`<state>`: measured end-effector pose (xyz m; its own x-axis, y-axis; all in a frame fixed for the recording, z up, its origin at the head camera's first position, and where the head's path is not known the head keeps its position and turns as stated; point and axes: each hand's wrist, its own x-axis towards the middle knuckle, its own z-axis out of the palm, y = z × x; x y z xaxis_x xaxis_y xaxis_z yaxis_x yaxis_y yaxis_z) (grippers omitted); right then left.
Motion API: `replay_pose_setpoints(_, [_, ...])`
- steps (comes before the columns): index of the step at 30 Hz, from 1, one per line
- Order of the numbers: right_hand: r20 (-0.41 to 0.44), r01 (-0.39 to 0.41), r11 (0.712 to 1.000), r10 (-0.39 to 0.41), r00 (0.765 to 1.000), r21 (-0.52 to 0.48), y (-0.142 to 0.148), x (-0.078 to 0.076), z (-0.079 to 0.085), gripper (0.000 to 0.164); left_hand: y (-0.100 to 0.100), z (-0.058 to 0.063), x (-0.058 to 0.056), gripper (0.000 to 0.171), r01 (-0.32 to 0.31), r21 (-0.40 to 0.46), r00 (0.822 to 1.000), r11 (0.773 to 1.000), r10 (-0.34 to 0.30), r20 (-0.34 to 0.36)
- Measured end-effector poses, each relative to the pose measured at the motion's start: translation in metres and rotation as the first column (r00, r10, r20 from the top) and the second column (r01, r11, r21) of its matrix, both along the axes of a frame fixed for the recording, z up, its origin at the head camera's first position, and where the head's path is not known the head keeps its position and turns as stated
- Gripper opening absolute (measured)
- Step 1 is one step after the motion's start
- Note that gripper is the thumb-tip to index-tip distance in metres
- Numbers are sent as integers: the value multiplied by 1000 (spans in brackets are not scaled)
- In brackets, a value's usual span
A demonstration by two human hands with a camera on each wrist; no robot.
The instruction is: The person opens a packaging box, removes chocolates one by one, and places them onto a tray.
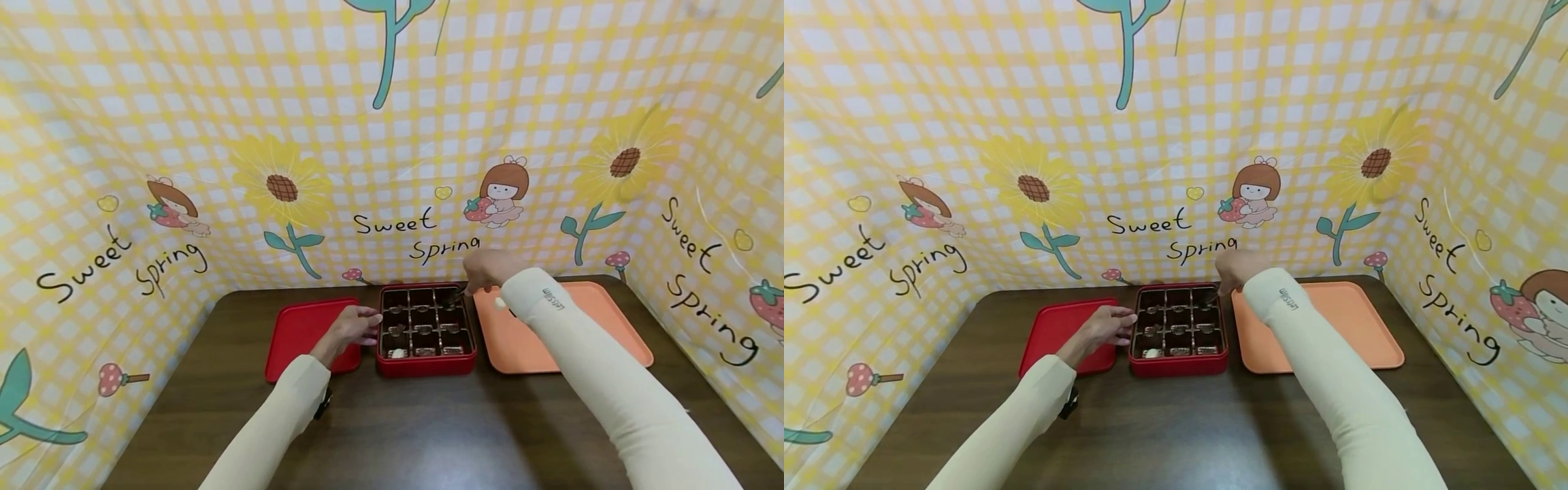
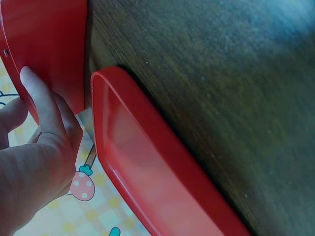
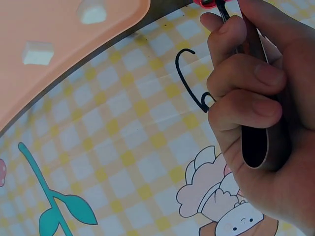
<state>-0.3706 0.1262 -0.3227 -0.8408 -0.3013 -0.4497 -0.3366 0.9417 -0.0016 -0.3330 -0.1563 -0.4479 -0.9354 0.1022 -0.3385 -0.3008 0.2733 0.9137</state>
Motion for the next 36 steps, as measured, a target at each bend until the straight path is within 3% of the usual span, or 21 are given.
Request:
replay_pose_setpoints(11, [0, -22, 999, 22, 1000, 35, -10, 1, -5, 26, 1, 0, 0, 36, -5, -6, 1000, 1000, 5, -5])
replay_pose_setpoints(36, [30, 94, 994, -95, 995, 48, -19, -2, -18, 25, 0, -1, 1, 36, 0, -1, 1000, 1000, 0, -10])
